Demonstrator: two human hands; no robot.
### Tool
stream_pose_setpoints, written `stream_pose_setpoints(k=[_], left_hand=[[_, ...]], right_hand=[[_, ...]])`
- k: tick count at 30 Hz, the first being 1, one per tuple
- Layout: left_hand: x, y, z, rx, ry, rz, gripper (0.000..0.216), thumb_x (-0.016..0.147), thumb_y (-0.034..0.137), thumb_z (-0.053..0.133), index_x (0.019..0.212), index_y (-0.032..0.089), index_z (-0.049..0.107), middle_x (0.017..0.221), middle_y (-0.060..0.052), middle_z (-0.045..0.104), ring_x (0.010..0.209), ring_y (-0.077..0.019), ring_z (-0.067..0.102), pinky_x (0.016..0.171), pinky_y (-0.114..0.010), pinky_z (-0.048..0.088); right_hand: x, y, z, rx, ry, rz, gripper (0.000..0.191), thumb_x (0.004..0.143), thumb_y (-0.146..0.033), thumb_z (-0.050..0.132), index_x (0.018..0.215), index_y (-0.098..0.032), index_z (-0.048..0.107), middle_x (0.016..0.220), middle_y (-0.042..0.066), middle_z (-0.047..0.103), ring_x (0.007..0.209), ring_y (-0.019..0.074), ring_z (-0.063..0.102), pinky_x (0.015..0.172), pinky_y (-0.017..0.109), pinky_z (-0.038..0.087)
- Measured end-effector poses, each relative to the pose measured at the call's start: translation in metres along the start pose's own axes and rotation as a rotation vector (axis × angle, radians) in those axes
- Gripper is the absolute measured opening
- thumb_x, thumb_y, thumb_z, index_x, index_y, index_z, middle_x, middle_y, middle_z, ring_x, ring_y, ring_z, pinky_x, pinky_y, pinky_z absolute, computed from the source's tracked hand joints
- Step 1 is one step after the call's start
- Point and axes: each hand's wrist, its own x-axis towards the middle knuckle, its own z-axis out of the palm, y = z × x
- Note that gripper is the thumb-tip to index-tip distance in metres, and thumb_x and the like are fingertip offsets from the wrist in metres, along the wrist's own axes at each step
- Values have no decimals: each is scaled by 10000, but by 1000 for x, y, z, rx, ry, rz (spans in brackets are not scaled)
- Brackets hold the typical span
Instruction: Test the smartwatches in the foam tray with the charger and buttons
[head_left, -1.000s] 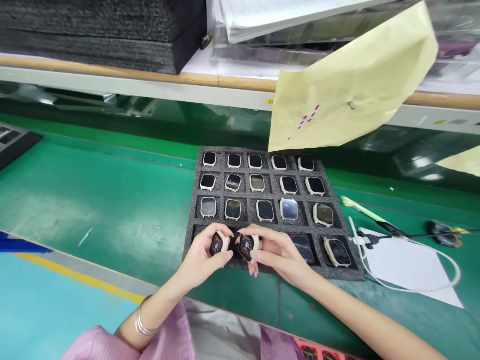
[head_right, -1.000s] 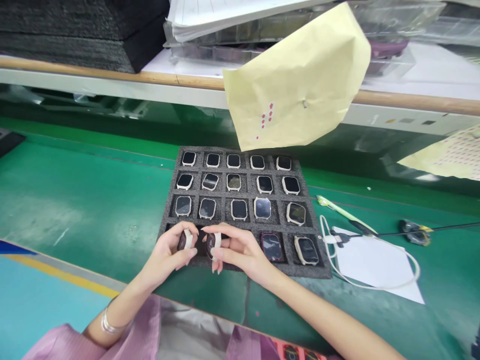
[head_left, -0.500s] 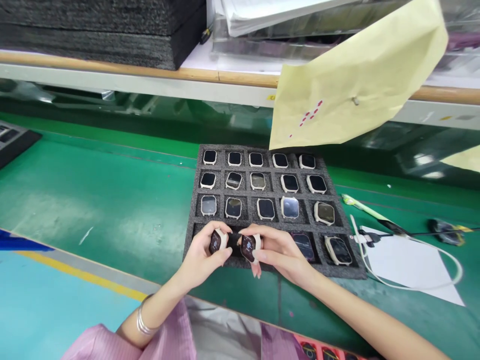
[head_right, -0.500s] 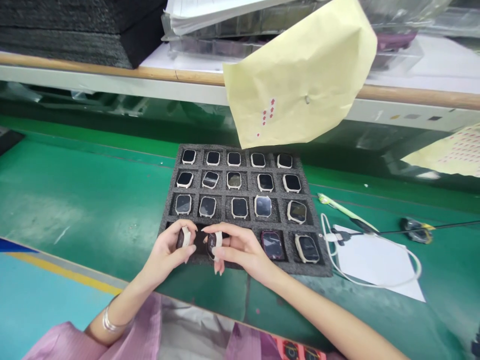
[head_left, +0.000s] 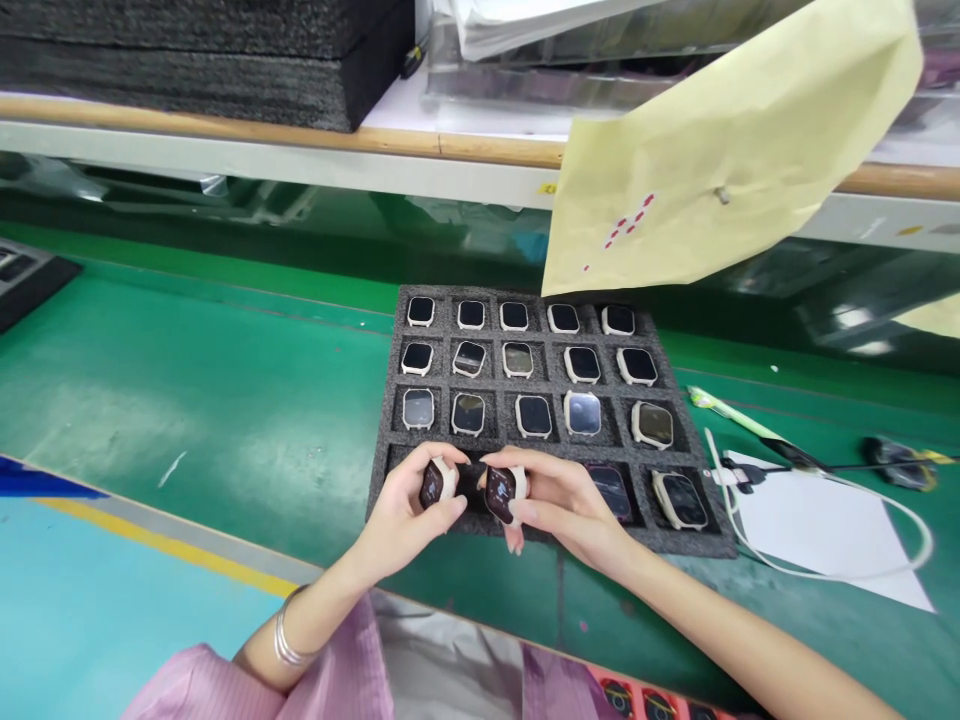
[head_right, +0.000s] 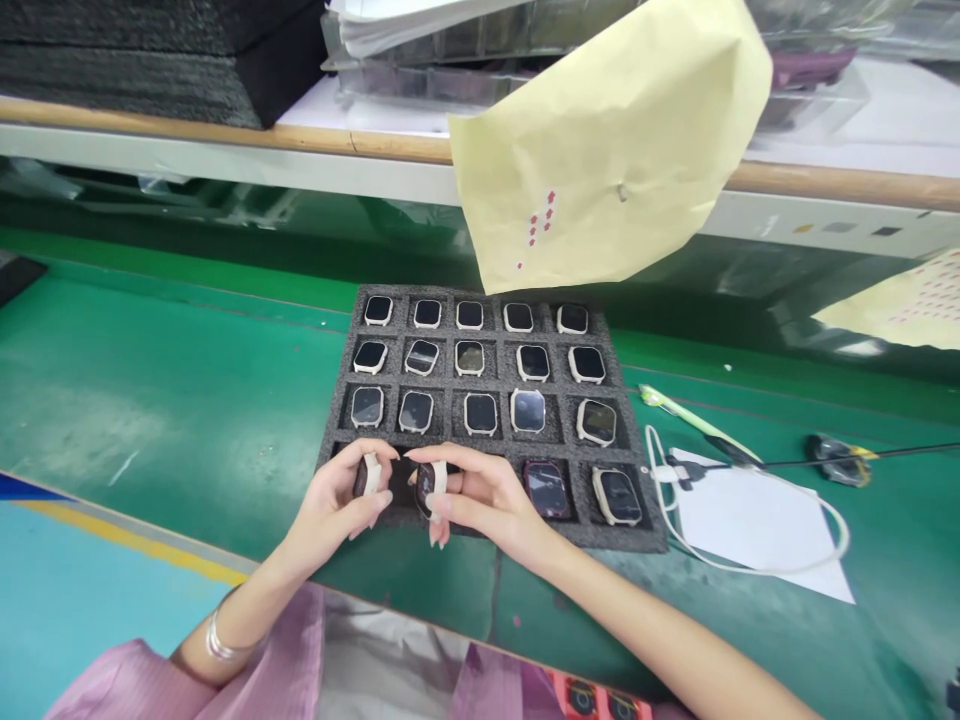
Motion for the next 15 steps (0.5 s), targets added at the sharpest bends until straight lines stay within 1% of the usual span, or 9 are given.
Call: stream_pose_setpoints(k=[2,6,11,15], left_hand=[[0,-1,0,-9,-2,7,268,843,220,647,1087,210,535,741,57,440,502,-56,381,473,-193,326],[-1,-2,0,45,-9,7,237,839,197,655,1048,200,544,745,51,450,564,-72,433,522,-194,360],[1,-3,1,-43,-8,39,302,854,211,656,1125,218,523,771,56,453,492,-42,392,447,-182,316],[0,-3,0,-31,-35,34,285,856,194,648,1118,213,537,757,57,448,507,-44,399,465,-178,327]], right_hand=[[0,0,-1,10,-10,3,353,852,-219,726,1199,-197,667,825,25,649,584,151,683,537,265,564],[0,0,-1,21,-10,2,341,845,-211,731,1184,-203,687,935,46,651,588,153,691,520,262,562],[0,0,0,30,5,-7,358,854,-206,726,1207,-192,666,790,27,673,586,154,689,548,259,564],[0,1,0,42,6,8,337,848,-205,729,1181,-189,681,816,34,671,581,159,692,522,258,566]])
